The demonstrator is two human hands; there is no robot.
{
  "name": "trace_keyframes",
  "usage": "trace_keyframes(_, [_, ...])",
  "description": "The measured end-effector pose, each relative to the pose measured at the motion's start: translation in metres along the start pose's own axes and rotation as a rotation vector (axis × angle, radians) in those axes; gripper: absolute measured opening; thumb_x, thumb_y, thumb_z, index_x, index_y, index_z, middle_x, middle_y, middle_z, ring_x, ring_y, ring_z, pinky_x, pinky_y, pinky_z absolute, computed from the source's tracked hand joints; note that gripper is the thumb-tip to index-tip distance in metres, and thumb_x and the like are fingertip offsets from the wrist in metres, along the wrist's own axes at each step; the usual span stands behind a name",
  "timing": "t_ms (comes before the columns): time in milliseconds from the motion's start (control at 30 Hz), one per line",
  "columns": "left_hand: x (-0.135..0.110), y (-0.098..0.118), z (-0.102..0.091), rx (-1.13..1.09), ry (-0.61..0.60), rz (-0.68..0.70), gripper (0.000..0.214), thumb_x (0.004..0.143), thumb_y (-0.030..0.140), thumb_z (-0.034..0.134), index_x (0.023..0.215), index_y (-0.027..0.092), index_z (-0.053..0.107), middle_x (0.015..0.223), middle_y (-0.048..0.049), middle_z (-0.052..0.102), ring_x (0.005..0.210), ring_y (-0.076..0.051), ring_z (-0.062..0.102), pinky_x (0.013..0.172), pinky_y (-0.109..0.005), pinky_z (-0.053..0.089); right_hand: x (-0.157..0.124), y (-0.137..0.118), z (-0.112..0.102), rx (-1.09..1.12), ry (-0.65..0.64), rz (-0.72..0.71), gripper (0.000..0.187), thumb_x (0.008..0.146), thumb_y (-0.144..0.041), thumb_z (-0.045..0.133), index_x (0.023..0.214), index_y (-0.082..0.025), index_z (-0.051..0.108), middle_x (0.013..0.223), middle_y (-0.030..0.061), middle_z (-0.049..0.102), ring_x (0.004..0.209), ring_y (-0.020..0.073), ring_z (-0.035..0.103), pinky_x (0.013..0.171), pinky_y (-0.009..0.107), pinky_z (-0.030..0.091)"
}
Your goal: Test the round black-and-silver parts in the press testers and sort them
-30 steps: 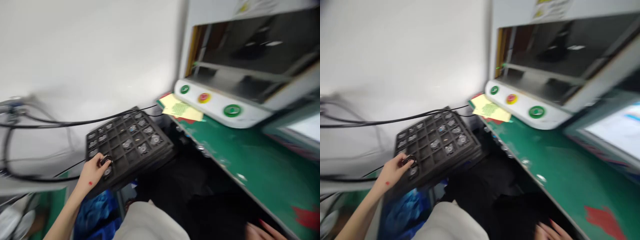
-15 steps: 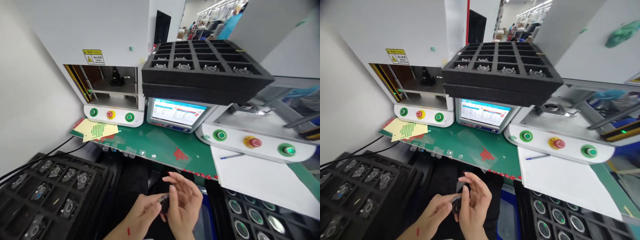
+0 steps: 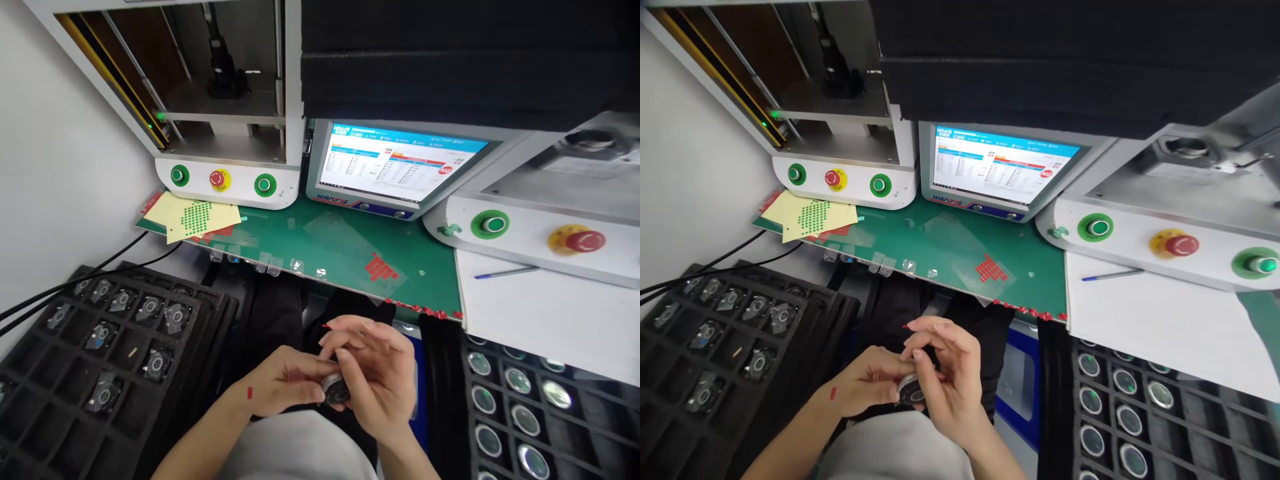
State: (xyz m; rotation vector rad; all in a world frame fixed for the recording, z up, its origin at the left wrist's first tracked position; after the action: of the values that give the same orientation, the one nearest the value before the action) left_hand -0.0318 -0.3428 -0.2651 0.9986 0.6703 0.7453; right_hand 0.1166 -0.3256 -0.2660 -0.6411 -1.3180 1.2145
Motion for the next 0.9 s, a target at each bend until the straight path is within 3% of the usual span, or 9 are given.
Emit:
trace_keyframes(100, [0.003, -0.008, 0.001, -0.217, 0.007, 0.024, 0.043, 0.080, 0.050, 0.078, 0.112, 0.021, 0.078, 0.091, -0.0082, 0.075, 0.081, -0.017, 0.072, 0.078, -0.026, 0.056, 0.004, -0.001, -0.001, -0.043, 0.092, -0.022, 0.045, 0.095, -0.002, 0.049, 0.130, -0.031, 0.048, 0.112, 0.0038, 0.062, 0.080, 0.0116, 0.069, 0.071, 0.030, 0.061])
trace_keyframes(200, [0.004, -0.016, 0.005, -0.353, 0.005, 0.094, 0.049, 0.078, 0.037, 0.084, 0.125, 0.031, 0.070, 0.115, -0.0096, 0.073, 0.099, -0.020, 0.074, 0.083, -0.025, 0.058, 0.005, -0.005, -0.005, -0.112, 0.318, -0.041, 0.034, 0.093, -0.003, 0.056, 0.118, -0.027, 0.056, 0.103, 0.0033, 0.067, 0.081, 0.0131, 0.069, 0.072, 0.029, 0.059])
trace_keyframes(267, [0.002, -0.016, 0.007, -0.304, 0.050, 0.174, 0.053, 0.080, 0.032, 0.083, 0.130, 0.033, 0.066, 0.126, -0.0107, 0.069, 0.108, -0.023, 0.072, 0.088, -0.026, 0.059, 0.002, -0.011, -0.010, -0.106, 0.447, -0.009, 0.032, 0.088, -0.003, 0.063, 0.111, -0.024, 0.058, 0.097, 0.0030, 0.068, 0.081, 0.0134, 0.067, 0.074, 0.028, 0.058])
trace_keyframes(333, [-0.001, -0.010, 0.007, -0.152, 0.139, 0.271, 0.053, 0.081, 0.029, 0.081, 0.132, 0.032, 0.065, 0.128, -0.0112, 0.066, 0.111, -0.023, 0.071, 0.090, -0.027, 0.059, -0.004, -0.017, -0.014, -0.055, 0.488, 0.063, 0.031, 0.085, -0.003, 0.068, 0.106, -0.023, 0.060, 0.088, 0.0013, 0.068, 0.077, 0.0123, 0.065, 0.072, 0.025, 0.057])
trace_keyframes(500, [-0.010, 0.010, 0.006, 0.378, 0.322, 0.443, 0.052, 0.087, 0.029, 0.075, 0.137, 0.030, 0.060, 0.125, -0.0127, 0.067, 0.107, -0.022, 0.070, 0.087, -0.029, 0.062, -0.019, -0.029, -0.016, 0.099, 0.284, 0.314, 0.025, 0.084, -0.009, 0.075, 0.099, -0.025, 0.060, 0.073, -0.0012, 0.067, 0.068, 0.0126, 0.065, 0.064, 0.023, 0.058])
trace_keyframes(633, [-0.014, 0.020, 0.006, 0.696, 0.343, 0.518, 0.051, 0.092, 0.029, 0.069, 0.141, 0.025, 0.056, 0.124, -0.0139, 0.069, 0.107, -0.023, 0.070, 0.091, -0.032, 0.061, -0.020, -0.034, -0.010, 0.150, 0.215, 0.339, 0.030, 0.083, -0.009, 0.076, 0.101, -0.027, 0.061, 0.073, -0.0020, 0.069, 0.068, 0.0134, 0.068, 0.064, 0.023, 0.061])
trace_keyframes(767, [-0.016, 0.023, 0.008, 0.805, 0.315, 0.564, 0.051, 0.094, 0.024, 0.065, 0.144, 0.021, 0.053, 0.127, -0.0143, 0.068, 0.112, -0.020, 0.069, 0.095, -0.028, 0.059, -0.016, -0.042, -0.004, 0.125, 0.272, 0.390, 0.026, 0.082, -0.010, 0.077, 0.097, -0.026, 0.063, 0.073, -0.0016, 0.069, 0.069, 0.0131, 0.068, 0.067, 0.022, 0.061])
trace_keyframes(900, [-0.018, 0.024, 0.008, 0.840, 0.304, 0.546, 0.049, 0.096, 0.021, 0.062, 0.144, 0.021, 0.051, 0.128, -0.0130, 0.068, 0.115, -0.018, 0.068, 0.097, -0.026, 0.058, -0.016, -0.046, -0.004, 0.061, 0.218, 0.406, 0.027, 0.081, -0.008, 0.076, 0.096, -0.026, 0.064, 0.074, -0.0013, 0.069, 0.070, 0.0136, 0.068, 0.066, 0.022, 0.061])
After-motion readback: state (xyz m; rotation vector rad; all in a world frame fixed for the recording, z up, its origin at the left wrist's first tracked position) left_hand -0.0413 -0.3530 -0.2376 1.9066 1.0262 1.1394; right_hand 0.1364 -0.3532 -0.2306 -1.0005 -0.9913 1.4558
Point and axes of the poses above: each hand's wrist, its own x-axis towards the middle knuckle, its own z-axis out of the palm, y = z × x, the point moved 1 cm from there along x, towards the middle knuckle
